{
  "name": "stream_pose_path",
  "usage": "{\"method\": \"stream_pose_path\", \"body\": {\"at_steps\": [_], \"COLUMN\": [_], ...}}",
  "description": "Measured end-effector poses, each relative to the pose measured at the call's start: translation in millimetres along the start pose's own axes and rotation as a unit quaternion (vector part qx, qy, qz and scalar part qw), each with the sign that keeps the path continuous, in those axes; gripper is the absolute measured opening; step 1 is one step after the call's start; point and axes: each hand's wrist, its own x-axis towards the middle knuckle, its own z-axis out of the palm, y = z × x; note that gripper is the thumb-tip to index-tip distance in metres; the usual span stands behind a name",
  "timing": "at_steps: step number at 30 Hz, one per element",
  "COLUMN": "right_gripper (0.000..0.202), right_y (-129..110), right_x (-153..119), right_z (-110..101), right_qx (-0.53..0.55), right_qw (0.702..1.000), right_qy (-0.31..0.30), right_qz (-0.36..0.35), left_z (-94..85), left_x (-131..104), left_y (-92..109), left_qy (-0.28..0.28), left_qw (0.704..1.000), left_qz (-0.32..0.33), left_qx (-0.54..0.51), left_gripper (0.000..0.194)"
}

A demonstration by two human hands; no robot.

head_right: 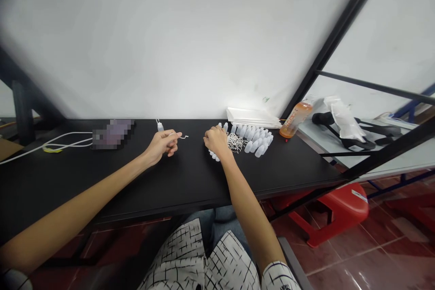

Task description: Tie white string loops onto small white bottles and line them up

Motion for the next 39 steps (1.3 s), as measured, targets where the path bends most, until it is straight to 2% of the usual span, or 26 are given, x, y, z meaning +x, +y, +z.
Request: {"method": "stream_pose_path", "body": {"at_steps": [4, 10, 17, 22, 25, 28, 32, 35, 39], "right_gripper": [0.024, 0.015, 0.018, 0.017, 0.019, 0.019, 0.013, 0.013, 0.014], "right_y": [-2, -1, 5, 1, -5, -11, -14, -14, -15], "right_x": [1, -1, -1, -1, -1, -1, -3, -5, -7], "right_z": [3, -3, -5, 1, 4, 3, 0, -4, -6], "right_qx": [-0.021, 0.020, 0.090, 0.111, 0.114, 0.121, 0.139, 0.149, 0.153], "right_qw": [1.000, 0.999, 0.996, 0.993, 0.992, 0.990, 0.988, 0.988, 0.988], "right_qy": [-0.008, 0.001, -0.004, 0.017, 0.024, 0.021, 0.013, 0.004, -0.010], "right_qz": [0.001, 0.029, -0.010, -0.046, -0.054, -0.066, -0.066, -0.038, -0.026], "left_z": [-0.2, -1.4, -1.1, -1.1, 0.3, 1.3, 0.3, -0.2, 1.0], "left_x": [2, 3, 3, 3, 1, -1, -1, -1, -2], "left_y": [-4, -7, -7, -8, -6, -1, 5, 6, 4], "left_qy": [-0.006, -0.005, 0.026, 0.002, -0.025, -0.034, -0.046, -0.026, 0.015], "left_qw": [1.000, 0.999, 0.999, 0.999, 0.999, 0.998, 0.997, 0.995, 0.998], "left_qz": [0.030, 0.046, 0.021, 0.030, 0.016, -0.021, -0.068, -0.091, -0.055], "left_qx": [-0.001, 0.011, -0.008, 0.021, 0.037, 0.039, -0.009, -0.012, 0.025], "left_gripper": [0.044, 0.038, 0.041, 0.034, 0.042, 0.042, 0.055, 0.057, 0.060]}}
